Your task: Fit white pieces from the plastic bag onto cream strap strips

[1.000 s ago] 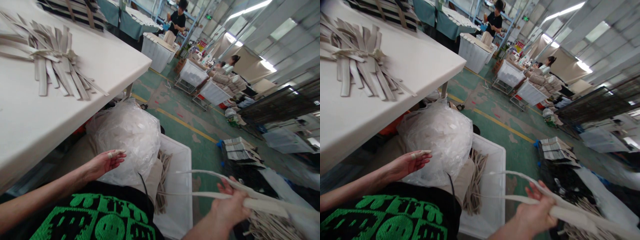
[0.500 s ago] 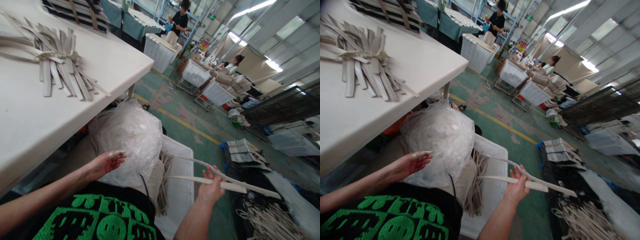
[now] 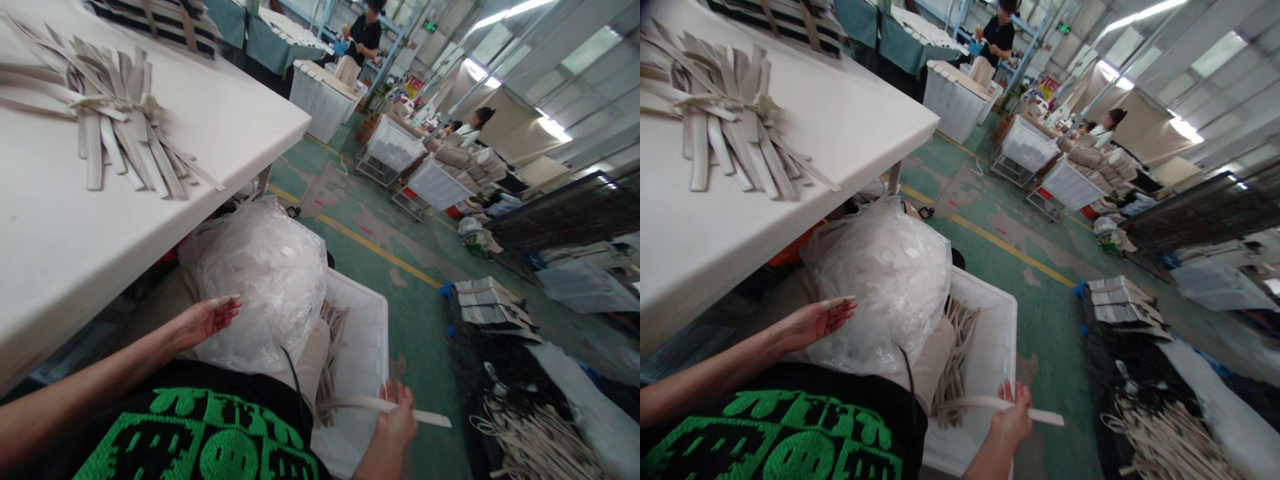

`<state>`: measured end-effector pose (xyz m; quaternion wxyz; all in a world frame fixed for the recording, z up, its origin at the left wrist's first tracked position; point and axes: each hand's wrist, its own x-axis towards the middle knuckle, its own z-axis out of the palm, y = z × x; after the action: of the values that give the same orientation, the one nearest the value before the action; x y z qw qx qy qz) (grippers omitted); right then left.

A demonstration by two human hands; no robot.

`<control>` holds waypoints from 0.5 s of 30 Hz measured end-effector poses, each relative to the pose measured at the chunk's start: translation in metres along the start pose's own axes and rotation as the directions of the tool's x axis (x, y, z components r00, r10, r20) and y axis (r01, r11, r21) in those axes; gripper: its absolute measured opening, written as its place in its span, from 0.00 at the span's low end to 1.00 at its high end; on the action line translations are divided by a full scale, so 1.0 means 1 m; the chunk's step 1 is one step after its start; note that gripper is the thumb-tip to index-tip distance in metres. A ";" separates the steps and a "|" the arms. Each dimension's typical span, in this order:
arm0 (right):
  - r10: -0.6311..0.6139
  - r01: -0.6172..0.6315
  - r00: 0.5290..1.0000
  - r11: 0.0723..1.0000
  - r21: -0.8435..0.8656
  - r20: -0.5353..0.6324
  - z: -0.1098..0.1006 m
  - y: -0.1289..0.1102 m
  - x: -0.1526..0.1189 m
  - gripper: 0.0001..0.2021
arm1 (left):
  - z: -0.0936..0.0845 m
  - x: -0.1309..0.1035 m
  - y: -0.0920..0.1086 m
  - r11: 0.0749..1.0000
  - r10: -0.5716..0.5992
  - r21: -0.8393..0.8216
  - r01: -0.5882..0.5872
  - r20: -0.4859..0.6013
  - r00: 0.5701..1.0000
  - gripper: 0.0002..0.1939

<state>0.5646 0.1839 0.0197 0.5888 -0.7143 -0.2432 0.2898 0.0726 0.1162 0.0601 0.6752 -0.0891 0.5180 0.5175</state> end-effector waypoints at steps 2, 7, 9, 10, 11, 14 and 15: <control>0.004 -0.004 1.000 1.000 -0.015 0.005 0.002 -0.001 -0.001 0.17 | -0.004 0.002 0.001 1.000 0.002 -0.017 -0.002 -0.013 1.000 0.11; -0.029 0.044 0.991 0.992 -0.121 0.128 0.037 -0.003 -0.018 0.19 | -0.006 0.004 0.000 0.999 0.005 -0.035 -0.006 -0.028 1.000 0.12; -0.041 0.086 0.969 0.981 -0.176 0.243 0.059 0.002 -0.035 0.21 | -0.005 0.004 0.000 0.999 -0.002 -0.038 0.001 -0.025 1.000 0.11; -0.042 0.109 0.951 0.973 -0.206 0.305 0.070 0.006 -0.045 0.22 | -0.004 0.003 0.000 0.999 -0.004 -0.041 0.004 -0.021 1.000 0.11; -0.039 0.134 0.930 0.962 -0.237 0.365 0.081 0.011 -0.055 0.23 | -0.003 0.002 0.000 0.999 -0.005 -0.044 0.004 -0.015 1.000 0.10; -0.011 0.219 0.852 0.915 -0.338 0.523 0.108 0.028 -0.085 0.24 | -0.003 -0.001 0.004 0.999 0.005 -0.055 -0.005 -0.004 1.000 0.09; 0.011 0.253 0.816 0.892 -0.374 0.578 0.115 0.033 -0.094 0.24 | -0.003 -0.002 0.006 0.998 0.013 -0.059 -0.013 -0.002 1.000 0.09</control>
<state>0.4176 0.1935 -0.0166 0.3332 -0.6913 -0.5110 0.3872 0.0666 0.1161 0.0628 0.6686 -0.1060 0.5036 0.5368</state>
